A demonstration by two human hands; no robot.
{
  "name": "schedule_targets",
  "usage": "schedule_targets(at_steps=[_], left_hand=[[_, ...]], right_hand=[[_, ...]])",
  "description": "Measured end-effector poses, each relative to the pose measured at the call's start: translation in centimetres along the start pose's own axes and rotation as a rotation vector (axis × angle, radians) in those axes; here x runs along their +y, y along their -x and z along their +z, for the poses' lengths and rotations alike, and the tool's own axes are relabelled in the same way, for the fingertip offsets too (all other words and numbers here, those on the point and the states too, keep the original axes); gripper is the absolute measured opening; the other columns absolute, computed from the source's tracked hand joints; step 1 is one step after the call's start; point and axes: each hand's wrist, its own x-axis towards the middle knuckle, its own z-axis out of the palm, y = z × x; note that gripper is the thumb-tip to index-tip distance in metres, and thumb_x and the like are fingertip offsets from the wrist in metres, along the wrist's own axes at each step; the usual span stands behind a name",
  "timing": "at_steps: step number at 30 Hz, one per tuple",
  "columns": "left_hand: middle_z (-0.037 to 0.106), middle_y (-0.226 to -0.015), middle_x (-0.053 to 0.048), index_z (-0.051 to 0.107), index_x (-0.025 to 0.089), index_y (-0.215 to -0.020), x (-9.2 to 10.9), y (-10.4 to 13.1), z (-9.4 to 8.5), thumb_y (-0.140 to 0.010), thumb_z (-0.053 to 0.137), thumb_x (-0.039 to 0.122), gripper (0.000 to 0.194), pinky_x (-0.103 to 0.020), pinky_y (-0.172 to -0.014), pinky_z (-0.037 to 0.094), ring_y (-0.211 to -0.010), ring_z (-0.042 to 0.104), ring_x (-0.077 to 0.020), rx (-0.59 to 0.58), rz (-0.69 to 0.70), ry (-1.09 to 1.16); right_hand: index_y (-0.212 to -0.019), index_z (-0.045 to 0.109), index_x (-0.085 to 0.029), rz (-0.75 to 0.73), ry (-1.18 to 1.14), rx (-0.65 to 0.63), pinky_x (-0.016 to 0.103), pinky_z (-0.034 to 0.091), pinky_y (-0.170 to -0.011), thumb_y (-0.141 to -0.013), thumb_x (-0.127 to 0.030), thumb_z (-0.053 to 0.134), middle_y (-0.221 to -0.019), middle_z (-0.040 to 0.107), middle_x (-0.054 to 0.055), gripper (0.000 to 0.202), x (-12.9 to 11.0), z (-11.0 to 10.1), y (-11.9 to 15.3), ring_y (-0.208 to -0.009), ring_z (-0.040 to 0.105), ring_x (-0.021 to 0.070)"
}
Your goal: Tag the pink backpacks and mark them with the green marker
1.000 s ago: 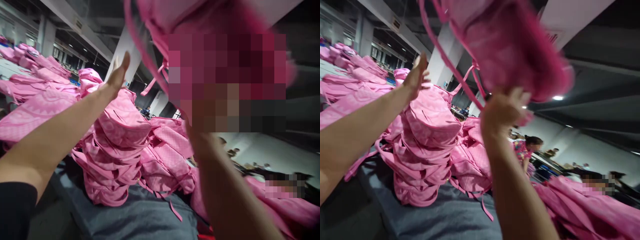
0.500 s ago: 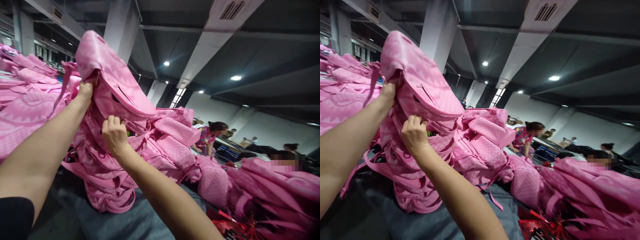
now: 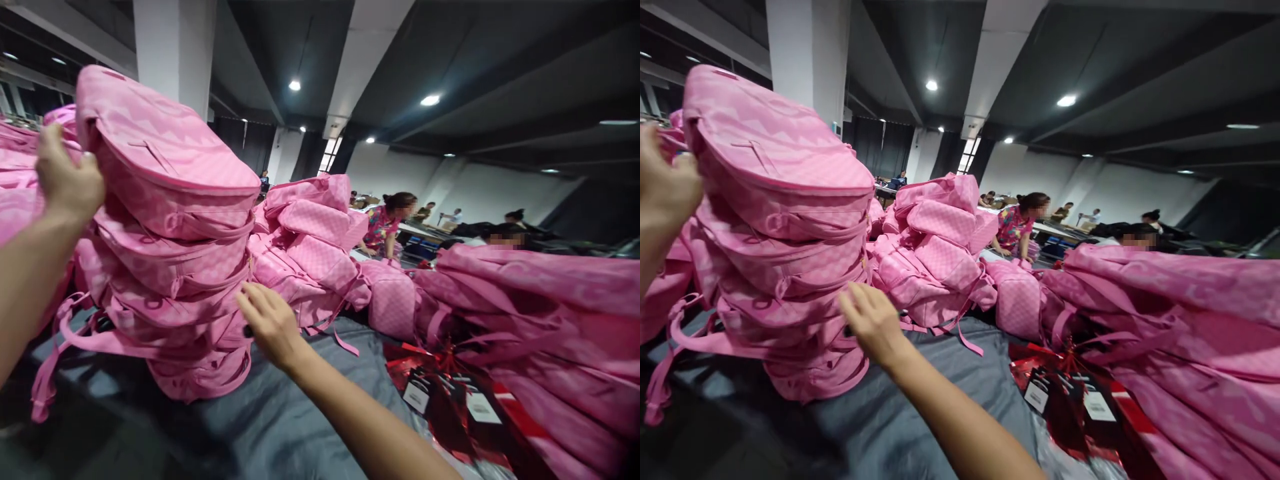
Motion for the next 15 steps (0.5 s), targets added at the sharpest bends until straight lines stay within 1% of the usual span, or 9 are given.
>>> schedule_targets(at_steps=[1, 2, 4, 5, 7, 9, 11, 13, 15], left_hand=[[0.058, -0.128, -0.014, 0.044, -0.006, -0.132, 2.2, 1.8, -1.9, -0.089, 0.046, 0.033, 0.059, -0.051, -0.095, 0.044, -0.112, 0.056, -0.024, 0.007, 0.007, 0.057], [0.055, -0.134, -0.013, 0.046, 0.0, -0.135, 4.9, 4.2, -3.8, -0.086, 0.051, 0.027, 0.056, -0.052, -0.103, 0.041, -0.12, 0.053, -0.0265, 0.061, 0.051, 0.107], [0.053, -0.138, -0.011, 0.046, 0.012, -0.138, 10.8, 10.2, -6.6, -0.085, 0.055, 0.018, 0.055, -0.048, -0.107, 0.041, -0.129, 0.049, -0.0271, -0.009, 0.21, 0.278], [0.056, -0.134, -0.009, 0.044, 0.019, -0.14, 13.8, 13.6, -7.4, -0.085, 0.057, 0.016, 0.057, -0.047, -0.109, 0.042, -0.129, 0.05, -0.0249, -0.15, 0.336, 0.39], [0.061, -0.13, -0.007, 0.041, 0.028, -0.142, 19.3, 20.2, -7.3, -0.087, 0.056, 0.014, 0.059, -0.038, -0.103, 0.048, -0.122, 0.057, -0.0201, -0.582, 0.595, 0.537], [0.049, -0.146, -0.011, 0.043, 0.027, -0.143, 23.8, 25.6, -5.0, -0.086, 0.063, 0.024, 0.061, -0.044, -0.105, 0.046, -0.13, 0.05, -0.0265, -0.918, 0.588, 0.512], [0.03, -0.158, -0.014, 0.037, 0.025, -0.147, 27.5, 29.1, -0.8, -0.084, 0.067, 0.035, 0.071, -0.05, -0.113, 0.037, -0.143, 0.034, -0.032, -1.106, 0.458, 0.458], [0.021, -0.161, -0.018, 0.031, 0.021, -0.151, 30.9, 30.4, 4.5, -0.087, 0.062, 0.042, 0.074, -0.054, -0.117, 0.028, -0.148, 0.022, -0.0349, -1.135, 0.284, 0.398], [0.018, -0.161, -0.021, 0.027, 0.016, -0.153, 34.1, 30.4, 10.0, -0.091, 0.054, 0.046, 0.074, -0.056, -0.118, 0.024, -0.149, 0.017, -0.0363, -1.068, 0.149, 0.348]], right_hand=[[-0.127, 0.058, -0.011, 0.108, 0.013, -0.071, 0.037, 0.043, -0.107, -0.091, -0.006, 0.046, -0.131, 0.059, 0.015, 0.039, 1.6, 0.2, 2.9, -0.122, 0.051, 0.0236], [-0.128, 0.058, -0.01, 0.229, 0.037, -0.182, 0.038, 0.044, -0.106, -0.085, -0.003, 0.049, -0.131, 0.059, 0.016, 0.044, 3.3, 0.6, 5.7, -0.121, 0.052, 0.0247], [-0.131, 0.056, -0.011, 0.515, 0.11, -0.377, 0.039, 0.046, -0.104, -0.074, 0.004, 0.052, -0.135, 0.057, 0.017, 0.059, 6.4, 1.4, 10.3, -0.122, 0.054, 0.0265], [-0.132, 0.056, -0.01, 0.605, 0.14, -0.416, 0.041, 0.047, -0.102, -0.072, 0.005, 0.051, -0.136, 0.056, 0.02, 0.062, 7.6, 1.8, 12.1, -0.121, 0.054, 0.0282], [-0.134, 0.054, -0.009, 0.712, 0.186, -0.429, 0.045, 0.049, -0.1, -0.071, 0.005, 0.05, -0.138, 0.053, 0.022, 0.065, 9.7, 2.1, 14.4, -0.123, 0.054, 0.0305], [-0.137, 0.05, -0.009, 0.733, 0.207, -0.401, 0.045, 0.048, -0.101, -0.072, 0.004, 0.049, -0.141, 0.05, 0.021, 0.067, 11.3, 1.9, 15.7, -0.126, 0.051, 0.0307], [-0.139, 0.048, -0.011, 0.715, 0.223, -0.359, 0.044, 0.048, -0.102, -0.073, 0.004, 0.047, -0.143, 0.049, 0.019, 0.068, 13.2, 1.1, 16.5, -0.129, 0.049, 0.0295], [-0.138, 0.05, -0.011, 0.682, 0.249, -0.296, 0.043, 0.048, -0.102, -0.074, 0.003, 0.044, -0.14, 0.052, 0.019, 0.065, 15.9, -0.2, 17.2, -0.127, 0.05, 0.0287], [-0.136, 0.051, -0.01, 0.652, 0.287, -0.227, 0.042, 0.047, -0.102, -0.077, 0.001, 0.043, -0.135, 0.055, 0.019, 0.06, 19.5, -1.7, 17.6, -0.125, 0.051, 0.0285]])
